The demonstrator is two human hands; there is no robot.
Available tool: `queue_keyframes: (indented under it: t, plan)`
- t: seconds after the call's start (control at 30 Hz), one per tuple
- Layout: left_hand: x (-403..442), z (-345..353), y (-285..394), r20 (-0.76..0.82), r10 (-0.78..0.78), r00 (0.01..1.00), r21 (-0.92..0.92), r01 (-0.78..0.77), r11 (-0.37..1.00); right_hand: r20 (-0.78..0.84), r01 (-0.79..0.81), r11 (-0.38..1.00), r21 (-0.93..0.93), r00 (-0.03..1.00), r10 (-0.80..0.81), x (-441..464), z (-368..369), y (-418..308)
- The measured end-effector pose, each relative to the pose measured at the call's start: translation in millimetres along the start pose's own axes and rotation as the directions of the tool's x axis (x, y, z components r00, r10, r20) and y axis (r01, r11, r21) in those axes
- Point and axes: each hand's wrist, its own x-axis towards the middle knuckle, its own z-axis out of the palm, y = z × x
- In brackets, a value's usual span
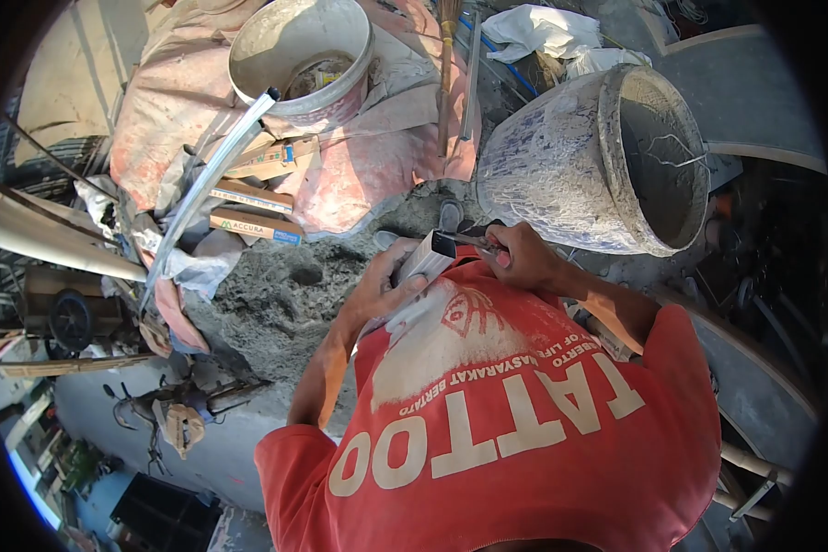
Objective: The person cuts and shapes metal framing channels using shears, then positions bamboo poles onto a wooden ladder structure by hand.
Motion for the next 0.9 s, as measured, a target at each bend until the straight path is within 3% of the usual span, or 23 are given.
queue_keyframes:
  t: [0.03,0.1,0.13,0.23,0.37,0.5,0.57,0.77,0.83,0.87,0.9]
  plan:
    - [-2,4,1,0.007,0.0,1.0,-0.002,0.0,1.0,-0.012,-0.007,1.0,-0.002,1.0,0.007,-1,1,-1]
    - [-2,13,8,-0.132,-0.015,0.991,0.357,0.062,0.932,-0.03,-0.011,1.0,-0.006,0.999,0.011,1,-1,-4]
    - [-2,16,5,-0.157,0.114,0.981,0.524,-0.015,0.852,-0.009,-0.04,0.999,-0.019,0.999,0.04,-2,-2,-9]
    - [0,17,7,-0.168,0.002,0.986,0.499,0.083,0.862,-0.038,-0.023,0.995,-0.093,0.999,0.02,-1,0,-9]
    - [1,18,9,-0.133,-0.015,0.991,0.469,0.076,0.88,-0.07,-0.017,0.987,-0.161,0.998,0.005,-5,5,-1]
    - [3,17,7,-0.105,-0.052,0.993,0.449,0.094,0.889,-0.032,-0.05,0.99,-0.131,0.998,0.046,-7,9,3]
    - [3,17,7,-0.092,-0.066,0.994,0.409,0.098,0.907,0.011,-0.088,0.995,0.037,0.996,0.088,-6,11,6]
    - [1,16,9,-0.059,-0.048,0.997,0.448,0.069,0.891,-0.012,-0.024,1.0,0.012,1.0,0.024,-6,16,22]
    - [3,13,15,0.014,-0.196,0.981,0.321,0.181,0.93,-0.017,-0.025,1.0,-0.014,1.0,0.025,-10,10,20]
    - [6,9,9,0.012,-0.191,0.981,0.325,0.177,0.929,-0.014,-0.013,0.999,-0.045,1.0,0.013,-7,7,19]
    - [3,7,-2,0.028,-0.068,0.997,0.321,0.056,0.945,-0.01,-0.018,0.999,-0.037,1.0,0.017,-8,7,17]
